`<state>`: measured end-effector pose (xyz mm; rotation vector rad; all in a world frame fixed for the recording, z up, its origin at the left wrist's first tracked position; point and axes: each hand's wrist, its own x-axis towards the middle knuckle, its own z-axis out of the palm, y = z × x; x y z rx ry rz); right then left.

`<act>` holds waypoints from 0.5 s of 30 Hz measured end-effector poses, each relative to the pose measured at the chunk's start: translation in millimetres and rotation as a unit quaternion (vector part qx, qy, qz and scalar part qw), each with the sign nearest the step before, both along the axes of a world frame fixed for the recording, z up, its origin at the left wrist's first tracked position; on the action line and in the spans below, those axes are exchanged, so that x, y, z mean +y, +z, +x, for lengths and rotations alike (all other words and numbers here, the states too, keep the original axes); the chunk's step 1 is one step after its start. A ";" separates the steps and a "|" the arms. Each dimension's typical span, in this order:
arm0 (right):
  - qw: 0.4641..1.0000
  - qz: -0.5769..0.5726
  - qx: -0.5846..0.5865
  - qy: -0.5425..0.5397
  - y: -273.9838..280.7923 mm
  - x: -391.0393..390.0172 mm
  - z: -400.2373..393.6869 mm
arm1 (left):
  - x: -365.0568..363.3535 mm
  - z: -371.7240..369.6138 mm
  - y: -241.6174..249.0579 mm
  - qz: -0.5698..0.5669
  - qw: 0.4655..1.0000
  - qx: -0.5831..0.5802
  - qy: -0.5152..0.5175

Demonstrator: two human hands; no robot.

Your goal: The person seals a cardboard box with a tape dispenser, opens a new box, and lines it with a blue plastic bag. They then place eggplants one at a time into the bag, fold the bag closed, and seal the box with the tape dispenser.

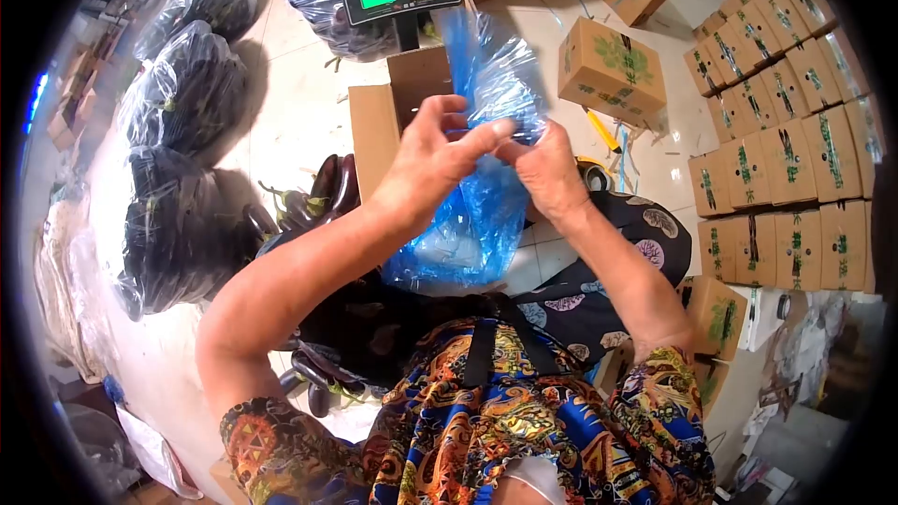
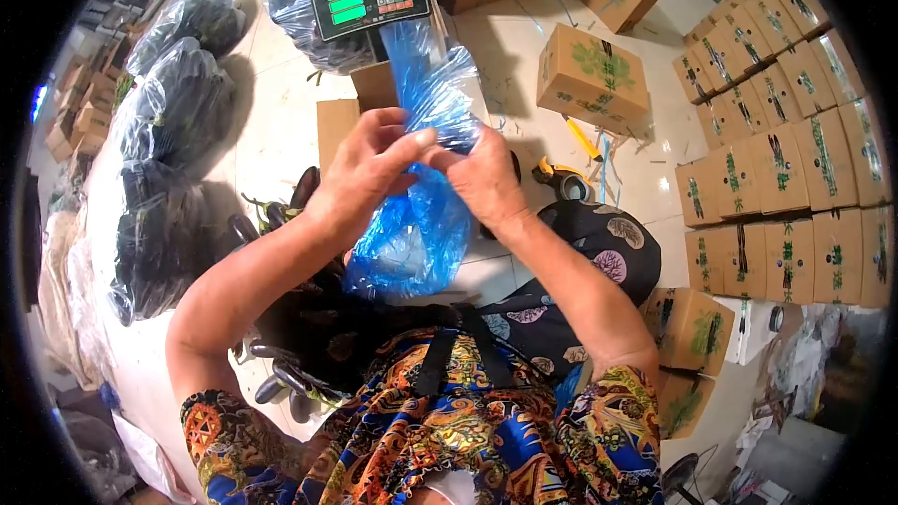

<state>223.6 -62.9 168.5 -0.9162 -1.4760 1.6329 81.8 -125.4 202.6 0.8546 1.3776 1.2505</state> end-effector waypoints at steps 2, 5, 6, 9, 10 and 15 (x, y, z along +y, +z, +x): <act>1.000 0.006 0.018 0.011 -15.6 -0.5 -4.0 | 9.4 -0.8 -11.8 -0.006 0.999 -0.044 -0.002; 0.988 -0.077 0.130 0.030 -22.4 1.4 1.9 | 21.9 -10.6 -35.1 0.023 0.986 -0.163 -0.005; 0.976 -0.134 0.167 0.030 -23.2 2.8 5.1 | 23.6 -12.4 -39.4 0.028 0.986 -0.166 0.011; 0.931 -0.264 0.248 0.036 -33.0 13.2 11.7 | 24.2 -18.8 -42.7 0.002 0.989 -0.149 -0.016; 0.929 -0.268 0.253 0.030 -36.3 15.8 11.2 | 24.2 -19.8 -43.0 0.004 0.989 -0.145 -0.017; 0.904 -0.262 0.337 0.035 -52.9 39.9 23.5 | 25.0 -38.2 -37.4 0.033 0.978 -0.205 0.014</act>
